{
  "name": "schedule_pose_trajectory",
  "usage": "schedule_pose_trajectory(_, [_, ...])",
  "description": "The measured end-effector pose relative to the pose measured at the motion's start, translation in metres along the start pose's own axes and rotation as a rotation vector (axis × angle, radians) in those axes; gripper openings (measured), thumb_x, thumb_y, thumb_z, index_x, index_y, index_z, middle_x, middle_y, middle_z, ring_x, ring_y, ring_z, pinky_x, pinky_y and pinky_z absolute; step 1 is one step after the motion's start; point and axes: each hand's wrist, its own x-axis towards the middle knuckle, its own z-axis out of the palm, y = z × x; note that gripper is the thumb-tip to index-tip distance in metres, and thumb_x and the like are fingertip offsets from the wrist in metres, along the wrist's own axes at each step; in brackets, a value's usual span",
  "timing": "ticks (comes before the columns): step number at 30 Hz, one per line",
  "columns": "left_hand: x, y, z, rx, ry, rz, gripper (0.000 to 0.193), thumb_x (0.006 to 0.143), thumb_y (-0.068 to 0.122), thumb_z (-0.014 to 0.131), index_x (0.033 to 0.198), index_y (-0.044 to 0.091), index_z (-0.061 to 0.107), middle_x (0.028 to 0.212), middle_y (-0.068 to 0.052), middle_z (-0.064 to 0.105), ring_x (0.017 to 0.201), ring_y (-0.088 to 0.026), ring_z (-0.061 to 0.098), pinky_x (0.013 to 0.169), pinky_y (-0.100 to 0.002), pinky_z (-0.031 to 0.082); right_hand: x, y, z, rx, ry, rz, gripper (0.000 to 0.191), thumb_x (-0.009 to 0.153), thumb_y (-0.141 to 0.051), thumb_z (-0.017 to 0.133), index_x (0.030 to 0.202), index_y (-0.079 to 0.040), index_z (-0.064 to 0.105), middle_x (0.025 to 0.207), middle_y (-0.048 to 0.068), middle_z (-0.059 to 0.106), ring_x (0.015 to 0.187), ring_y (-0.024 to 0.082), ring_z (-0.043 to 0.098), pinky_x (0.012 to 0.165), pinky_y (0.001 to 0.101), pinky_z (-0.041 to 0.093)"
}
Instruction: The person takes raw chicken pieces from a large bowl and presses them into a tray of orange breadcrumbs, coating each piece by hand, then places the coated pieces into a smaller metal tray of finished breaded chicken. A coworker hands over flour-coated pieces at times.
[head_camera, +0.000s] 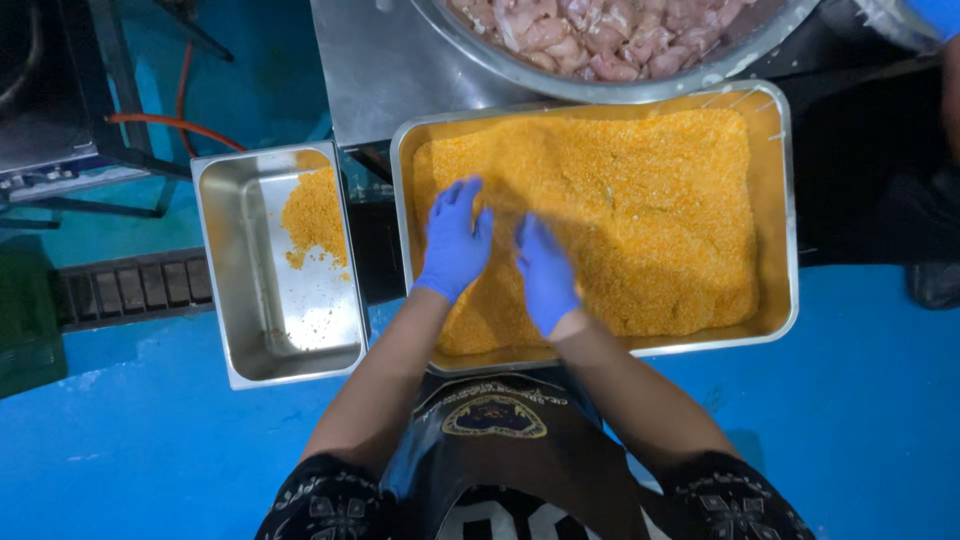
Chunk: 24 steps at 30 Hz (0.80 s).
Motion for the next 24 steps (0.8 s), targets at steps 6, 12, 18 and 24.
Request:
schedule_pose_trajectory(6, [-0.079,-0.055,0.03,0.192,-0.217,-0.191,0.072,0.091,0.034,0.069,0.15,0.007,0.037,0.151,-0.038,0.032,0.139,-0.058,0.032,0.115,-0.059,0.033,-0.03,0.061,-0.026,-1.088,0.067,0.081,0.069,0.096,-0.039,0.064,0.151,-0.001,0.047,0.152,0.023,0.049,0.142,0.031,0.044,0.118,0.0396,0.037])
schedule_pose_trajectory(12, [-0.141,-0.086,0.072,0.147,-0.221,-0.214,0.081,0.091,0.033,0.069,0.154,0.0,0.03,0.151,-0.04,0.033,0.141,-0.054,0.032,0.116,-0.058,0.028,-0.04,0.079,-0.021,-0.024,-0.021,0.379,0.048,0.1,-0.038,0.056,0.137,-0.007,0.057,0.13,0.012,0.063,0.121,0.026,0.059,0.104,0.0451,0.048])
schedule_pose_trajectory(18, [-0.102,-0.026,0.079,-0.248,-0.206,-0.224,0.063,0.098,0.024,0.062,0.154,0.003,0.041,0.155,-0.027,0.042,0.148,-0.039,0.038,0.123,-0.043,0.031,-0.033,0.063,-0.027,0.779,-0.1,0.553,0.045,0.111,-0.048,0.048,0.124,-0.009,0.065,0.106,0.014,0.071,0.095,0.029,0.07,0.088,0.0429,0.055])
schedule_pose_trajectory(24, [-0.059,0.045,0.045,-0.477,-0.127,0.235,0.053,0.103,0.009,0.057,0.154,0.006,0.043,0.16,-0.022,0.041,0.155,-0.037,0.033,0.128,-0.044,0.026,-0.029,-0.005,-0.076,0.783,0.029,0.085,0.047,0.107,-0.047,0.047,0.125,-0.005,0.058,0.11,0.01,0.063,0.115,0.032,0.065,0.106,0.0511,0.056])
